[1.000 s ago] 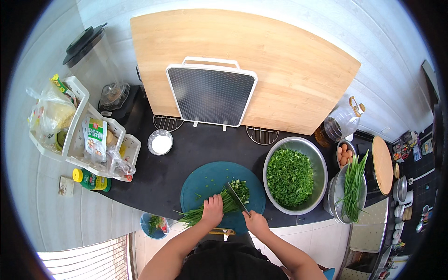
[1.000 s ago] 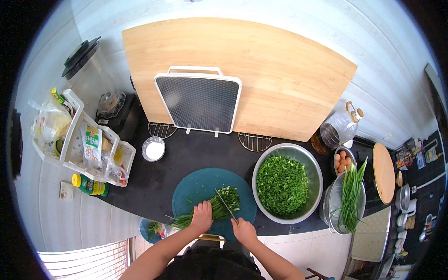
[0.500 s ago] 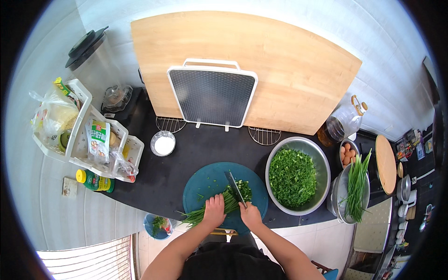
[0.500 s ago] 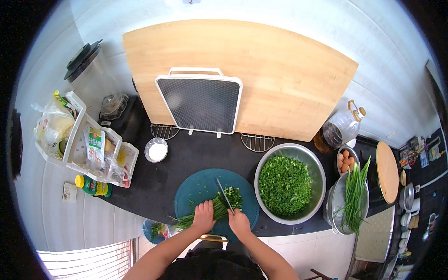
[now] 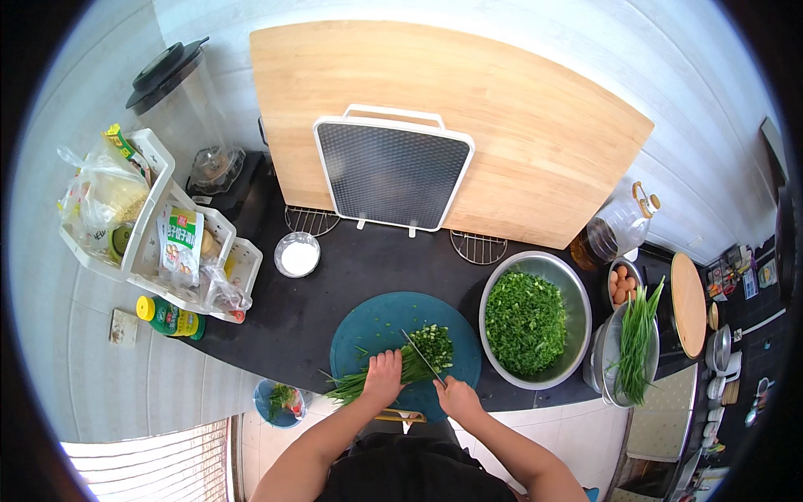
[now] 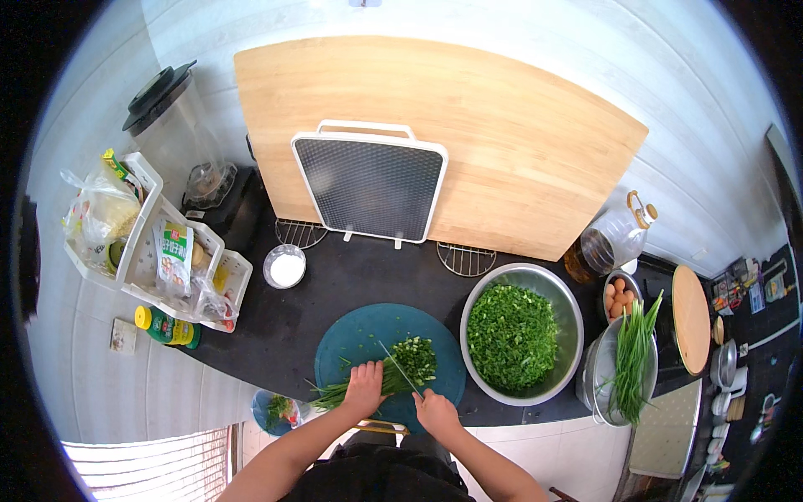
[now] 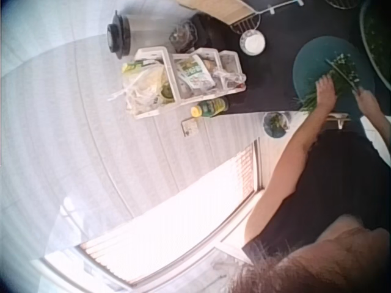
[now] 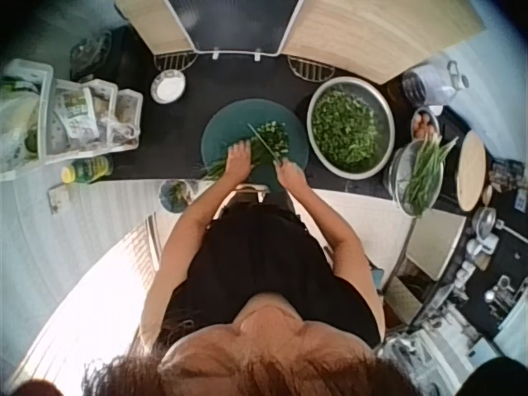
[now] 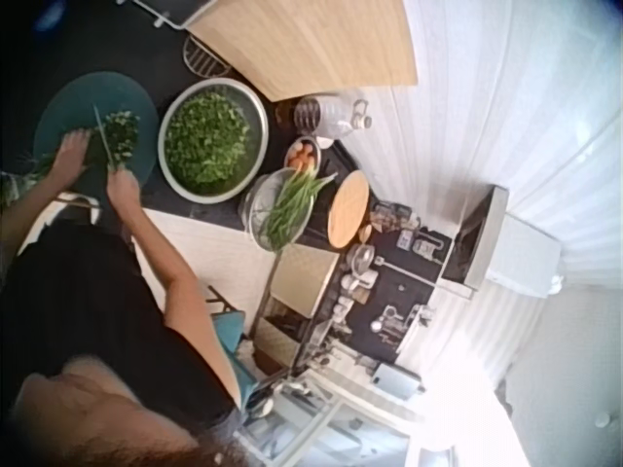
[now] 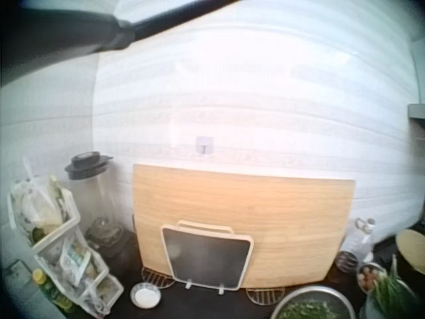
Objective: The person chops a bunch of green onions on a blue cutting board using a knife. They gather the chopped pieces and transfer them into a metal bowl containing other chopped greens.
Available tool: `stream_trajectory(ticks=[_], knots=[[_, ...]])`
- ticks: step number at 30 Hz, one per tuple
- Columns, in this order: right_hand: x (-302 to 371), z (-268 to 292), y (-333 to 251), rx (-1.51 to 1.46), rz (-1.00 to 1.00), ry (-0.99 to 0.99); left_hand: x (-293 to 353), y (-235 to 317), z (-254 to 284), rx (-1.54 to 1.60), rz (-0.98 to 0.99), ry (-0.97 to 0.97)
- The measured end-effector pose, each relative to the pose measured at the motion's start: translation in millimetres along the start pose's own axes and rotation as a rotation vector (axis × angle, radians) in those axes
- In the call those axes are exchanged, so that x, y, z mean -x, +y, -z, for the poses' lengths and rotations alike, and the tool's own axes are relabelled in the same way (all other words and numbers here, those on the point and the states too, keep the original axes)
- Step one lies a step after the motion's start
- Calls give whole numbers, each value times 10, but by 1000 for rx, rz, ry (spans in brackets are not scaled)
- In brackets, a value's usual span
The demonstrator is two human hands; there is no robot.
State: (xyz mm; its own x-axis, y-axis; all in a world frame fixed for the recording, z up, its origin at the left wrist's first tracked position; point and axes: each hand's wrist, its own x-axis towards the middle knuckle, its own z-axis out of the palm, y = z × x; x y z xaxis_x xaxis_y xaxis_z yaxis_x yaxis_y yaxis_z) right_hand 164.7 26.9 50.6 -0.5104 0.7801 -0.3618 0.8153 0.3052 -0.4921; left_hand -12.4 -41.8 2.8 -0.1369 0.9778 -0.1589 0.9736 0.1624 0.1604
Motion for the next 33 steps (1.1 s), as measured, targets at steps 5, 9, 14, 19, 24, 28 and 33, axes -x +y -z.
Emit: stream_trajectory(ticks=[5,9,14,19,24,28,33], knots=[[-222,-18,-92,23,-17,-108,-3,4,23,-101,-49,-43],[-509,-209,-221,56,32,-72,-12,1,-78,-138,-77,-7],[-713,-383,-403,52,49,26,-5,-5,-152,-162,-69,13],[-754,-395,-418,-29,-23,112,16,-6,-46,-123,-56,3],[-504,-13,-275,-236,-89,116,10,1,-5,-87,-23,-22],[-135,169,-137,-172,-71,70,9,15,-18,-65,4,-55],[137,-15,94,-66,-103,20,7,46,1,-27,8,-10]])
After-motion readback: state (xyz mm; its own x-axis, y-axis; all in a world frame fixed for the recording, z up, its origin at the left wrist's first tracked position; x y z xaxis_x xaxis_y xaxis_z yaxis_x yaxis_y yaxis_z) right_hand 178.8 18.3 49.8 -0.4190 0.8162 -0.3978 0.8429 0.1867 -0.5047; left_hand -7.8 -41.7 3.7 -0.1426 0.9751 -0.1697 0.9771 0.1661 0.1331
